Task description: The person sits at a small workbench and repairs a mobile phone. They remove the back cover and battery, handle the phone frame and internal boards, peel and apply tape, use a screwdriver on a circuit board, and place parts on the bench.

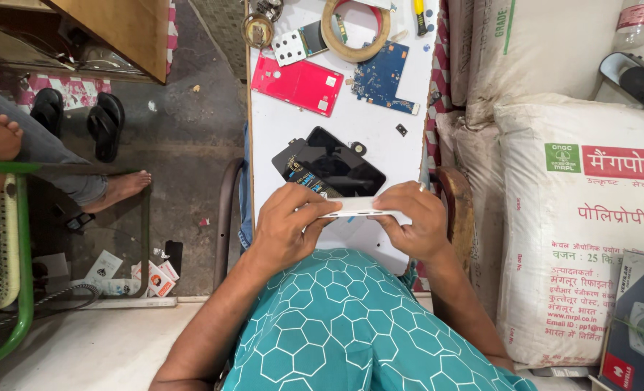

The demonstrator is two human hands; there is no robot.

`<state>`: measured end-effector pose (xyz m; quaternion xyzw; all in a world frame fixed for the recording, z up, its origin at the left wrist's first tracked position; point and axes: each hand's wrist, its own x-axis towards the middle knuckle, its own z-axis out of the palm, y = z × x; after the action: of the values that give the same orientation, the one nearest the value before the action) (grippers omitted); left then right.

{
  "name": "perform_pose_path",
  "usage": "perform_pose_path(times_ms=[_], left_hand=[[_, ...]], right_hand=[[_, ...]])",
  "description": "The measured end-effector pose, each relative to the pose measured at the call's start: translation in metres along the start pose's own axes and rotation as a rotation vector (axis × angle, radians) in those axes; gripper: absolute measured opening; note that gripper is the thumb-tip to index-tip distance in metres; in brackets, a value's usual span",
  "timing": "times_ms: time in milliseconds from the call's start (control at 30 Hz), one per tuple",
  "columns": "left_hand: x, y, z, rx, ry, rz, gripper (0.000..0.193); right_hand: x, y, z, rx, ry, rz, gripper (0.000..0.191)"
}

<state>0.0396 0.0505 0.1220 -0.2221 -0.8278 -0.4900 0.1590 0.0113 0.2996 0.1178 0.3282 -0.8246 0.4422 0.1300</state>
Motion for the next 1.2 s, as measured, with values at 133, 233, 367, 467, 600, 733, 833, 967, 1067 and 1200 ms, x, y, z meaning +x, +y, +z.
perform_pose_path(times_ms=[133, 233, 367, 467, 600, 733, 833, 967, 1067, 1200], left_hand=[[0.001, 0.002, -0.001, 0.072, 0.054, 0.097, 0.034], [0.002, 0.001, -0.002, 0.094, 0.072, 0.11, 0.033], [0.002, 0.002, -0.002, 0.1, 0.068, 0.089, 0.031], [-0.001, 0.001, -0.003, 0.037, 0.067, 0.061, 0.029], [-0.022, -0.008, -0.013, -0.147, 0.048, -0.12, 0.032], [-0.055, -0.03, -0.007, -0.428, 0.013, -0.356, 0.031], [-0.076, -0.046, 0.014, -0.588, 0.035, -0.523, 0.016], [-0.093, -0.066, 0.024, -0.707, 0.248, -0.688, 0.021], [-0.095, -0.081, 0.017, -0.756, 0.406, -0.783, 0.021], [-0.093, -0.093, 0.006, -0.757, 0.497, -0.845, 0.019]], right_hand=[[-0.001, 0.0, 0.005, -0.035, 0.077, -0.161, 0.016], [-0.001, -0.001, 0.01, -0.023, 0.104, -0.163, 0.016], [-0.003, 0.0, 0.014, -0.005, 0.101, -0.152, 0.016], [-0.008, 0.002, 0.017, 0.027, 0.079, -0.126, 0.016], [-0.029, -0.001, 0.03, 0.192, 0.039, -0.014, 0.021], [-0.052, -0.003, 0.056, 0.563, 0.042, 0.338, 0.021], [-0.056, 0.005, 0.063, 0.67, -0.015, 0.489, 0.025], [-0.042, 0.016, 0.058, 0.503, -0.045, 0.458, 0.027], [-0.028, 0.018, 0.054, 0.028, -0.013, 0.342, 0.036], [-0.014, 0.019, 0.055, -0.368, -0.138, 0.248, 0.066]])
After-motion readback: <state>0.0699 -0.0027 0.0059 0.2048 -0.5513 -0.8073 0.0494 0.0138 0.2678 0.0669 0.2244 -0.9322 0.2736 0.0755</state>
